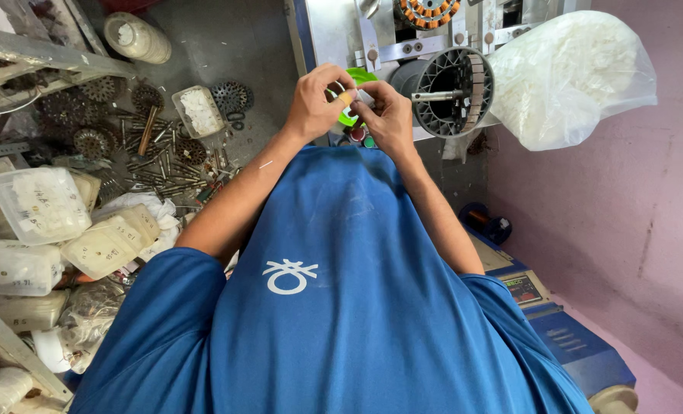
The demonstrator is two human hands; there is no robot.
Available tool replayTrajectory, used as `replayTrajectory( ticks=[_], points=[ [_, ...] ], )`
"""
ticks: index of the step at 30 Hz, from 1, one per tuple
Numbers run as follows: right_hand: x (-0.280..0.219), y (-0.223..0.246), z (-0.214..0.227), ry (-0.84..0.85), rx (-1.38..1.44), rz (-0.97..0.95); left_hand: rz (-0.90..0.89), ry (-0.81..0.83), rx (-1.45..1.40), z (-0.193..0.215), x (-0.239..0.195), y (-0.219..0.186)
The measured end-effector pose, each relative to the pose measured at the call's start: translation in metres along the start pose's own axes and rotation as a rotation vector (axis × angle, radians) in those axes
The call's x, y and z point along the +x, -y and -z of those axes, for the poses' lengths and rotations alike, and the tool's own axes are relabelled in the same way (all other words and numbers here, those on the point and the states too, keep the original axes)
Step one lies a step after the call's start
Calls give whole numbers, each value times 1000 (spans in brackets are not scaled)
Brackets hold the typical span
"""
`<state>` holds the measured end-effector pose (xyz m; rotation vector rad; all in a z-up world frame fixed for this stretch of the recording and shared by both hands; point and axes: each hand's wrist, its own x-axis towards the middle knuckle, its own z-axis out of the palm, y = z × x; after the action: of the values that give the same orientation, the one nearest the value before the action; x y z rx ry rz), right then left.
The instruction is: The person inserts small white insulating pieces into the slots of a metal motor stator by hand and then uses a press tool to secure a metal component onto the stator.
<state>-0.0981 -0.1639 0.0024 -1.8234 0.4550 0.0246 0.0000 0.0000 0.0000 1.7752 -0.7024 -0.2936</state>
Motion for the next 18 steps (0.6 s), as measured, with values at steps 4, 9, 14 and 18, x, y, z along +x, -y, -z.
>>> replayTrajectory(
  ticks=[4,9,14,18],
  points=[
    [-11,10,6,117,617,-88,198,9,-489,17,4,-16],
    [-41,48,25,331,1057,-202,306,95,-782,36,5,-48],
    [-61,86,50,326,1385,-98,403,229,-1053,24,4,-82],
    [-72,102,77,-79,387,117,312,291,-1098,4,9,-110]
  ],
)
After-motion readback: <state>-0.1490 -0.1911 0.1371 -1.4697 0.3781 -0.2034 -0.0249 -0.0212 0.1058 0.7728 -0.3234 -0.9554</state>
